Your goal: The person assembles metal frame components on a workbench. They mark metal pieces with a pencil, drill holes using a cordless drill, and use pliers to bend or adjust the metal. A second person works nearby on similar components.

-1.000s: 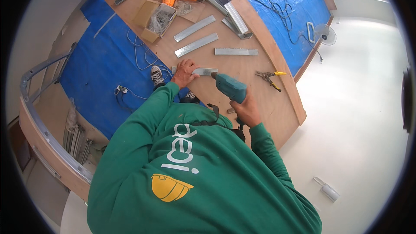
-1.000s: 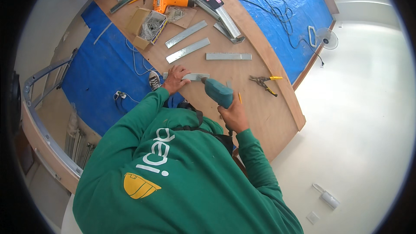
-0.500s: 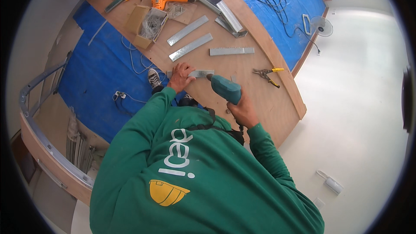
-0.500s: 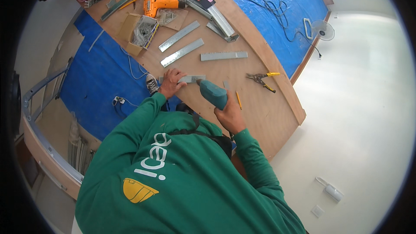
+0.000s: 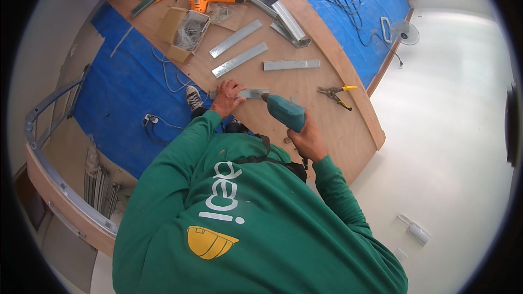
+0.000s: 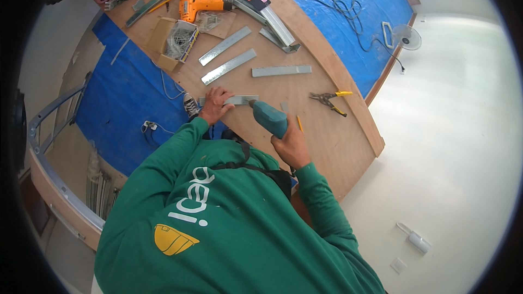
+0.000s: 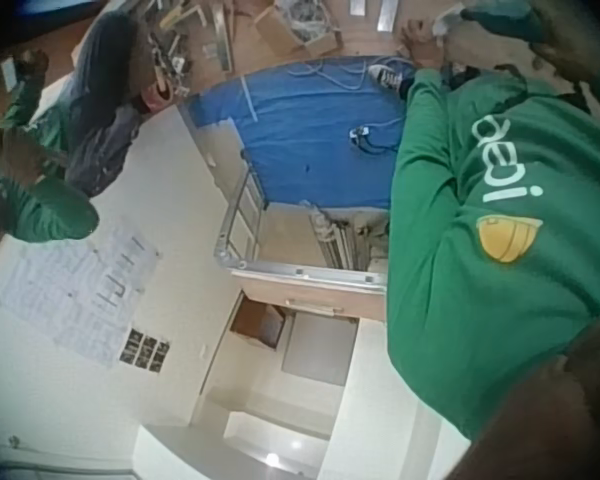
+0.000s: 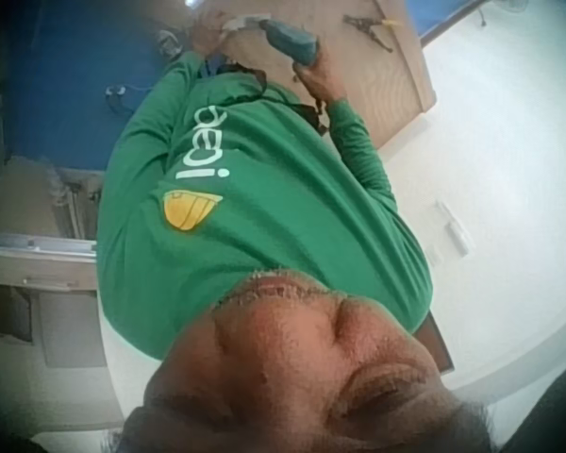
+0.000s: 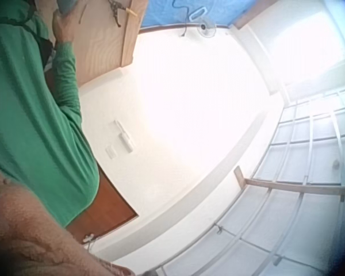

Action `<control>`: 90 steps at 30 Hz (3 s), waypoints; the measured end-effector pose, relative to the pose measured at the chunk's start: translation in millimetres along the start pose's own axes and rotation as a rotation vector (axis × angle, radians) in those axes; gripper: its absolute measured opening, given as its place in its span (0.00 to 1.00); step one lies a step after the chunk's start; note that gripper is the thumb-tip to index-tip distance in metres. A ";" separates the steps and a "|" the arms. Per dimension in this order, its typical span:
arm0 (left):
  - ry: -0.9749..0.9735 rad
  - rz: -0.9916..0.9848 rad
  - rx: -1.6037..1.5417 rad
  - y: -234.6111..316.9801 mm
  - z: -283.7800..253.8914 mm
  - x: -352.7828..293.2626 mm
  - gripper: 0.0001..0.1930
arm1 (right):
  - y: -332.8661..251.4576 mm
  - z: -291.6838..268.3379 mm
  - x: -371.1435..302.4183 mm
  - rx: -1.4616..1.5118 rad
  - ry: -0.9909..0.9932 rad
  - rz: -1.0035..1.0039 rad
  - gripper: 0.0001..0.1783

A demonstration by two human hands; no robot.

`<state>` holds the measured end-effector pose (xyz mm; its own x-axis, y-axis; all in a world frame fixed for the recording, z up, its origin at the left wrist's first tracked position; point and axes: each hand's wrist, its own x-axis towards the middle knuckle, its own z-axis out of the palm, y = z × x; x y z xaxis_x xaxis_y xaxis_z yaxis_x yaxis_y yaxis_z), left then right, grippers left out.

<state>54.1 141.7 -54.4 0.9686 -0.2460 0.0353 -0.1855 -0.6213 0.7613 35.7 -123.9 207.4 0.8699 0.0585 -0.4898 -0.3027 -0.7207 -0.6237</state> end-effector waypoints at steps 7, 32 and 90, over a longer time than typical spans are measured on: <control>0.007 0.001 -0.003 -2.7 2.1 -0.9 0.26 | -5.5 -8.4 7.9 -0.001 -0.091 0.061 0.40; -0.028 -0.042 -0.045 -2.6 3.2 -4.0 0.25 | -16.7 -26.8 37.6 -0.131 -0.199 -0.106 0.36; 0.029 0.023 -0.033 -1.2 1.5 -4.4 0.25 | -50.7 -26.5 50.3 -0.249 -0.271 -0.066 0.35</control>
<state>49.9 142.5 -56.4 0.9686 -0.2382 0.0716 -0.2030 -0.5906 0.7810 105.1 -102.8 230.5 0.7392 0.2672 -0.6182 -0.1169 -0.8531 -0.5084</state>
